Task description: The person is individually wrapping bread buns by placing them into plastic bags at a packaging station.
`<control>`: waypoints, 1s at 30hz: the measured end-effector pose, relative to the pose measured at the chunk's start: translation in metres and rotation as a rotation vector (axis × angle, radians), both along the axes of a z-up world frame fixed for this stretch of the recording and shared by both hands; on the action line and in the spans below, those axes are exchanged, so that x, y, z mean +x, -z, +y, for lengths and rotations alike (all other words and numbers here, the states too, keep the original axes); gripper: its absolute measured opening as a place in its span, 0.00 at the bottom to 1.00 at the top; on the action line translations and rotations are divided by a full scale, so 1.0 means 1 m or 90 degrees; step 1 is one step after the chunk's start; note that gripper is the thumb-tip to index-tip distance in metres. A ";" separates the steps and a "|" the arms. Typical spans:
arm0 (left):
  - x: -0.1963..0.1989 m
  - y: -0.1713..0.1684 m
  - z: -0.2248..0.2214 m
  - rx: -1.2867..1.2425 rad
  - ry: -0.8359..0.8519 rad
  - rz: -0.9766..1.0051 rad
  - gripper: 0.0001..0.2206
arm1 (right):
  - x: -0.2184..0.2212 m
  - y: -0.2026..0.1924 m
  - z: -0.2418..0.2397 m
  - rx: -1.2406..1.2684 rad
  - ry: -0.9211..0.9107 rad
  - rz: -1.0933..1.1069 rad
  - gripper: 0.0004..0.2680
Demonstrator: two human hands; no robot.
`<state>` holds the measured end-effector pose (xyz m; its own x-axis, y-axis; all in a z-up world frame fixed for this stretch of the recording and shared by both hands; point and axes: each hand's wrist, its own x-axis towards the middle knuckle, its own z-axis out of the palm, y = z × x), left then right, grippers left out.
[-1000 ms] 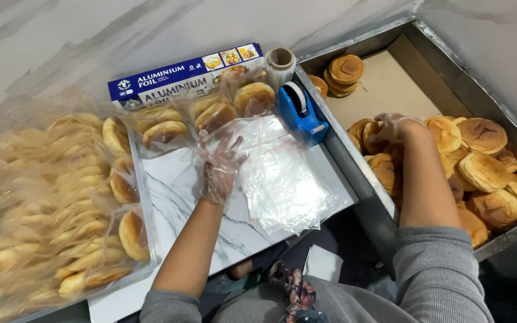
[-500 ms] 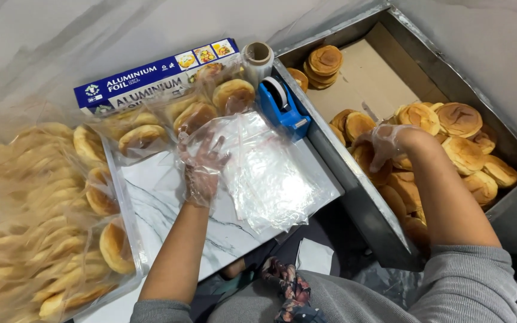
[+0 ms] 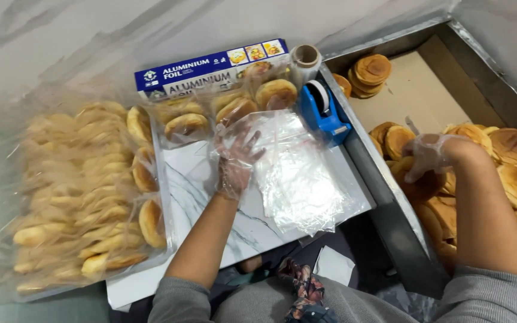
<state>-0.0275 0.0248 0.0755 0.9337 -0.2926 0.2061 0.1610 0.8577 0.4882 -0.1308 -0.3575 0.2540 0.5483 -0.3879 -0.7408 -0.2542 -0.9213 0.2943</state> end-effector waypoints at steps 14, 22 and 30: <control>0.011 -0.025 0.020 -0.116 0.023 -0.114 0.34 | 0.047 -0.041 0.074 0.855 0.185 -0.752 0.16; 0.101 0.047 0.059 -0.426 0.318 -0.126 0.35 | 0.115 0.087 0.218 1.310 0.432 -1.175 0.12; 0.081 0.035 0.032 -0.344 0.117 -0.280 0.45 | 0.114 0.106 0.268 1.340 0.391 -1.179 0.16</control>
